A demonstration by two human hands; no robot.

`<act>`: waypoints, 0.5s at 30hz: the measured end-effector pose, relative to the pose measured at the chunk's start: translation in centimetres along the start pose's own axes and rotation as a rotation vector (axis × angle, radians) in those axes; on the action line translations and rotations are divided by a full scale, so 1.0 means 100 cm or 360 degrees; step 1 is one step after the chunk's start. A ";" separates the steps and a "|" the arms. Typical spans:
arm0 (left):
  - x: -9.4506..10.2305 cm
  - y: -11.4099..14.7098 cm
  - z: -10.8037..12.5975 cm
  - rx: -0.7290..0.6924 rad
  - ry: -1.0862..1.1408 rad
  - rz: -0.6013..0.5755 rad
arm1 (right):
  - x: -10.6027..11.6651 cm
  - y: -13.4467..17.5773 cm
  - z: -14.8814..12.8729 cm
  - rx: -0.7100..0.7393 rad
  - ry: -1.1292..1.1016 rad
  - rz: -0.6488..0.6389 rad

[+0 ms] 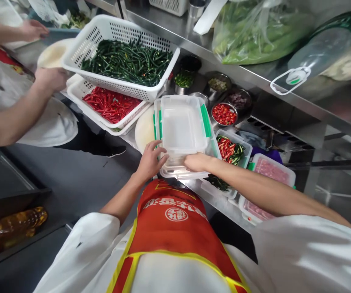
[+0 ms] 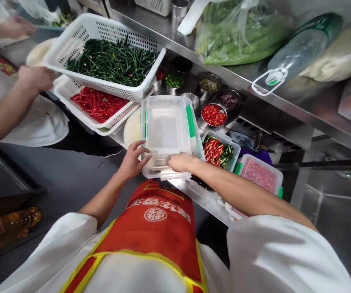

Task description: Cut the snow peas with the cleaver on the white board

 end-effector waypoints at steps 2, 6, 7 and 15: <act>-0.007 0.005 -0.004 -0.0002 0.0000 -0.0026 | 0.008 0.010 0.003 0.0089 0.0124 -0.0032; -0.004 0.007 -0.010 -0.0015 0.0123 0.0077 | 0.037 0.046 0.010 0.0223 0.0272 0.0182; 0.001 0.005 -0.011 -0.0007 0.0168 0.0151 | 0.044 0.056 0.010 0.0222 0.0282 0.0286; 0.049 -0.028 0.019 -0.0363 0.0133 0.0416 | 0.060 0.124 -0.017 -0.0073 0.0552 0.1208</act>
Point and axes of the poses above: each hand's wrist, its own y-axis away from the middle knuckle, its own x-axis out of the back of the hand, z = x × y, the point moved 7 cm from there along -y, towards the middle knuckle, and after that the axes turned 4 degrees about y, right-handed, at the moved point
